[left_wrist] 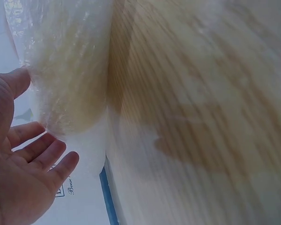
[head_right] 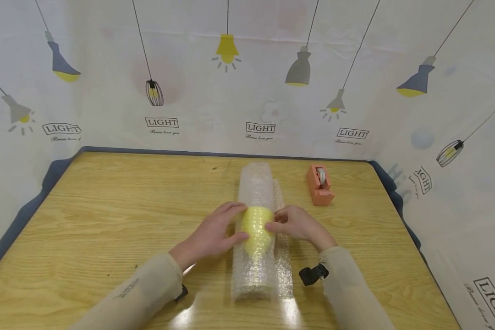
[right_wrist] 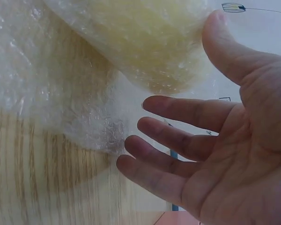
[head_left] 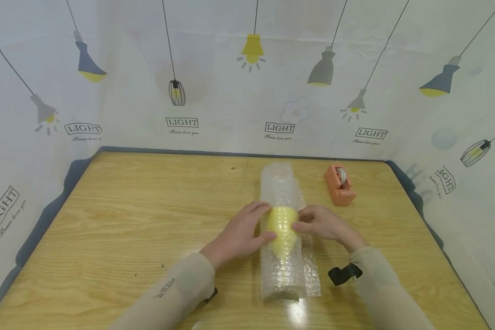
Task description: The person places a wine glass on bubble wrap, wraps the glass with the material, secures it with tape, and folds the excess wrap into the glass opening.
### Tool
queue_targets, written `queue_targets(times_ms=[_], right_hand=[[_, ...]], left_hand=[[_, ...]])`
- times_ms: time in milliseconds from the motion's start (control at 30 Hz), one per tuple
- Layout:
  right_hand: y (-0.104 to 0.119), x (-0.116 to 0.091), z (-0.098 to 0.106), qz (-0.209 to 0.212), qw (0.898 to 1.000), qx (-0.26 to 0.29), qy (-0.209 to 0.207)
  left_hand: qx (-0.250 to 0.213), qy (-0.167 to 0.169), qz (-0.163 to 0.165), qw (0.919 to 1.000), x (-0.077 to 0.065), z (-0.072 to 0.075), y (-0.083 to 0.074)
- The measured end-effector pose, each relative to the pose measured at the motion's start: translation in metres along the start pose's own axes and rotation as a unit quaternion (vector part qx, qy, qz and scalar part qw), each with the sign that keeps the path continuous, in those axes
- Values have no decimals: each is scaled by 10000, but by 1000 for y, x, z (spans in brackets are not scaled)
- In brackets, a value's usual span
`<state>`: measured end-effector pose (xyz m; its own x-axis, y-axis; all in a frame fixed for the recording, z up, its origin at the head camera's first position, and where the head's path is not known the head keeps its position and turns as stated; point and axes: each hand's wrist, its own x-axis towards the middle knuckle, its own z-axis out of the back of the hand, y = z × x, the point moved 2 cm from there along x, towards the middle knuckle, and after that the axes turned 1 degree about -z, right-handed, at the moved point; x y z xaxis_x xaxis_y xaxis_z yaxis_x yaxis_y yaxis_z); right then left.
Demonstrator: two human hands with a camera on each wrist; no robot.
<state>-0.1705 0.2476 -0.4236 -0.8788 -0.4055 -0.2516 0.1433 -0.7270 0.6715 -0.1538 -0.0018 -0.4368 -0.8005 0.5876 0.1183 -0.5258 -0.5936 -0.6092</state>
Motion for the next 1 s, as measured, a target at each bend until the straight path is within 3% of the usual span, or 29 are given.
queue_targets(times_ms=[567, 800, 1000], right_hand=[[6, -14, 7, -276, 9989, -156, -355], [15, -20, 9, -213, 9992, 82, -328], [26, -24, 9, -417, 9979, 387, -293]], left_hand=[[-40, -29, -4, 10000, 10, -5, -9], [-50, -93, -55, 9999, 13, -8, -9], [22, -66, -7, 10000, 14, -7, -12]])
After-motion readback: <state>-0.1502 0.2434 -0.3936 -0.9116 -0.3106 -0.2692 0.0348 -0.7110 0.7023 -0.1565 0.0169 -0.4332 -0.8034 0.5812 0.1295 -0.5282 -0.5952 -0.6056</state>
